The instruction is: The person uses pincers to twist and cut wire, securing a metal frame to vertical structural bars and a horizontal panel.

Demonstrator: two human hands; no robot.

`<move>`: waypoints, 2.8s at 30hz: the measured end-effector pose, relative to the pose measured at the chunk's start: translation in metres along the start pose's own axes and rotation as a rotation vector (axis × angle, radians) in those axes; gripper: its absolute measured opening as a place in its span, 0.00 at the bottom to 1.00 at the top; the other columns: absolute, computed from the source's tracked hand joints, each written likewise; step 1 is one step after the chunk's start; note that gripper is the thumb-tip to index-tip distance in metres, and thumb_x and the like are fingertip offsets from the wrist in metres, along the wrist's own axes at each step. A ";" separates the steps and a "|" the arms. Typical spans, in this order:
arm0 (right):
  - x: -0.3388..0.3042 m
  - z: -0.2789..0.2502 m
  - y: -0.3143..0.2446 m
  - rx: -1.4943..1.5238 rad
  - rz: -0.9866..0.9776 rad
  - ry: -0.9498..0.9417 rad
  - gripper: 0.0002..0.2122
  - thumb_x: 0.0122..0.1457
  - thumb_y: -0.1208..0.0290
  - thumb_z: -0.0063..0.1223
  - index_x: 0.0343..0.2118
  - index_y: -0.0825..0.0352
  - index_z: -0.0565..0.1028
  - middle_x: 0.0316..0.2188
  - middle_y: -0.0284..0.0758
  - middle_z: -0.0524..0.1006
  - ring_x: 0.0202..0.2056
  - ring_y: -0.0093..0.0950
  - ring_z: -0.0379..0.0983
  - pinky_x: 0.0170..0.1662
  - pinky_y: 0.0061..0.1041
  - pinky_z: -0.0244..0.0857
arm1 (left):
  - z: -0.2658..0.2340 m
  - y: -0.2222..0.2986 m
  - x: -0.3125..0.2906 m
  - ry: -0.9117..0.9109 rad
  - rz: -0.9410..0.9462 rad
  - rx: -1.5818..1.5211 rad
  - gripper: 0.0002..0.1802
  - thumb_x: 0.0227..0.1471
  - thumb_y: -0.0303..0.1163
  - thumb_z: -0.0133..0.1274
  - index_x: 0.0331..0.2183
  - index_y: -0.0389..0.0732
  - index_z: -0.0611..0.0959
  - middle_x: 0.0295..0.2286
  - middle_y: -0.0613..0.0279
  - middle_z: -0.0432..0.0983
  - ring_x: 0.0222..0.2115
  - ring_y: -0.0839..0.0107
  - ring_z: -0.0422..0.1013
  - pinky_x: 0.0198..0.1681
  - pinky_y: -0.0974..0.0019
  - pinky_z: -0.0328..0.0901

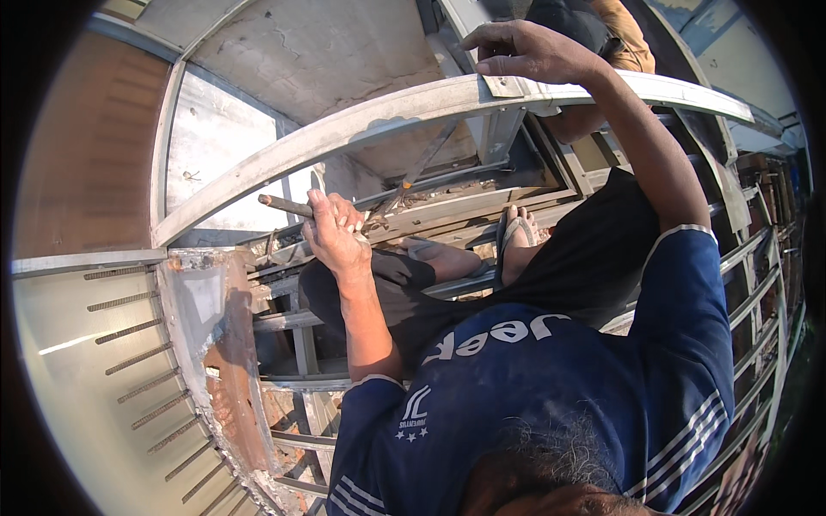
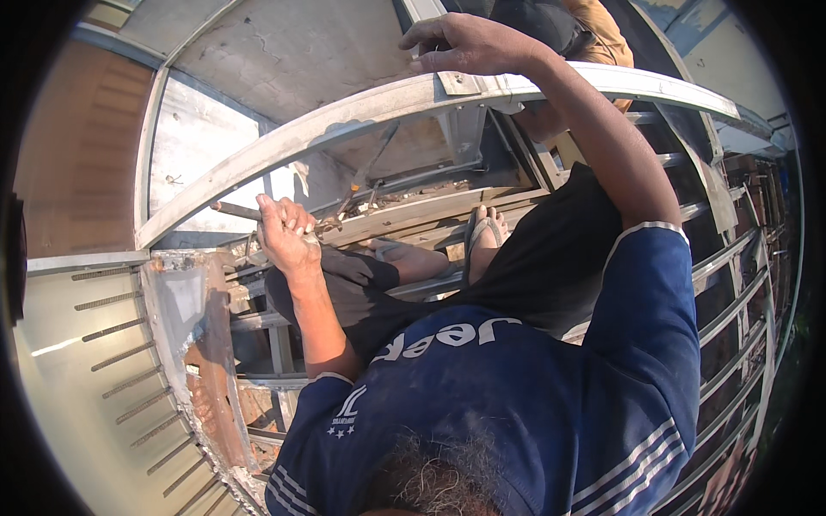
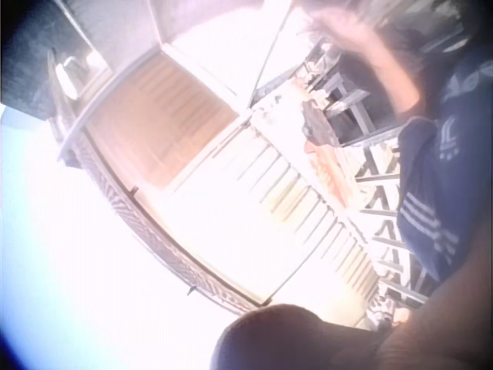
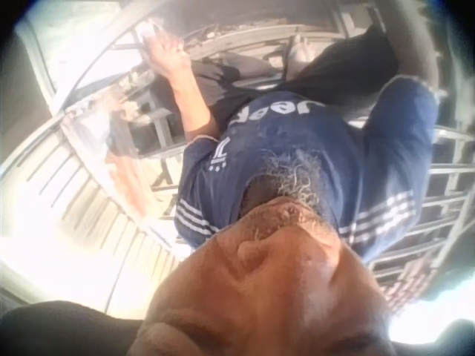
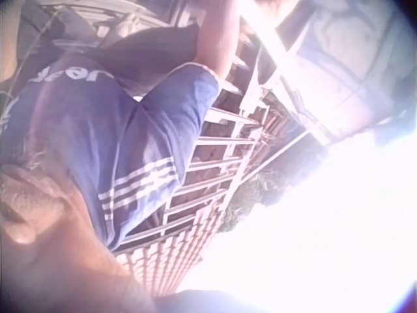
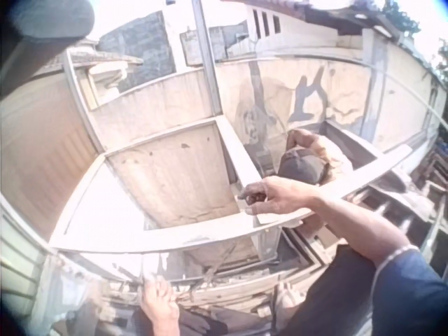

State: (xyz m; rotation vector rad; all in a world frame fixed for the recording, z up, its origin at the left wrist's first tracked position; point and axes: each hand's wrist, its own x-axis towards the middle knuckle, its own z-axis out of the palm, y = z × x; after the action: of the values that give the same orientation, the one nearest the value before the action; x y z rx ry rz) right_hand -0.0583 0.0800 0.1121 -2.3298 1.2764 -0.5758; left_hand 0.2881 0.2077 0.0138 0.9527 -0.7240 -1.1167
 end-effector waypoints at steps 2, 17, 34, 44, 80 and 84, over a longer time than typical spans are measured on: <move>-0.006 -0.005 -0.001 0.238 -0.128 0.023 0.28 0.60 0.52 0.58 0.58 0.66 0.74 0.46 0.48 0.80 0.49 0.38 0.78 0.58 0.37 0.70 | 0.051 0.015 0.016 -0.056 0.022 -0.089 0.27 0.67 0.53 0.48 0.21 0.50 0.63 0.17 0.72 0.55 0.15 0.78 0.53 0.21 0.71 0.54; 0.005 -0.027 0.054 1.072 0.230 1.069 0.08 0.65 0.65 0.59 0.34 0.62 0.72 0.14 0.25 0.62 0.13 0.19 0.58 0.17 0.23 0.58 | 0.244 -0.100 0.100 -0.583 -0.093 -0.236 0.26 0.62 0.49 0.56 0.19 0.46 0.66 0.17 0.68 0.60 0.20 0.73 0.60 0.27 0.65 0.60; 0.021 -0.013 0.107 1.218 0.262 0.957 0.12 0.68 0.60 0.53 0.30 0.62 0.72 0.14 0.25 0.60 0.13 0.20 0.53 0.17 0.25 0.51 | 0.262 -0.121 0.115 -0.716 0.103 0.227 0.30 0.61 0.57 0.56 0.18 0.46 0.73 0.15 0.73 0.63 0.18 0.80 0.59 0.23 0.69 0.57; 0.029 -0.012 0.099 1.105 0.144 0.905 0.15 0.70 0.59 0.50 0.28 0.63 0.74 0.14 0.25 0.64 0.14 0.17 0.57 0.18 0.20 0.52 | 0.282 -0.112 0.118 -1.011 -0.250 -0.018 0.19 0.61 0.41 0.56 0.46 0.37 0.79 0.35 0.60 0.80 0.34 0.67 0.76 0.42 0.62 0.70; 0.048 -0.006 0.127 0.911 -0.143 0.413 0.40 0.58 0.41 0.60 0.66 0.63 0.64 0.56 0.46 0.73 0.57 0.35 0.72 0.61 0.38 0.67 | 0.306 -0.155 0.109 -0.469 0.126 0.205 0.11 0.57 0.32 0.54 0.38 0.33 0.80 0.27 0.63 0.76 0.29 0.73 0.71 0.35 0.66 0.65; 0.054 0.013 0.078 0.263 -0.071 0.628 0.36 0.58 0.50 0.62 0.64 0.68 0.67 0.48 0.48 0.79 0.53 0.37 0.76 0.60 0.38 0.69 | 0.314 -0.167 0.100 -0.229 0.481 0.322 0.18 0.56 0.29 0.60 0.43 0.26 0.76 0.36 0.56 0.79 0.40 0.65 0.77 0.47 0.62 0.69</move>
State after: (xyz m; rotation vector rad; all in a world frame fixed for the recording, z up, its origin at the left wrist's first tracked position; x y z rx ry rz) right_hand -0.0779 -0.0029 0.0669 -2.0448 1.2624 -1.4866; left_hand -0.0211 0.0067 0.0003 0.8585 -1.2737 -0.6985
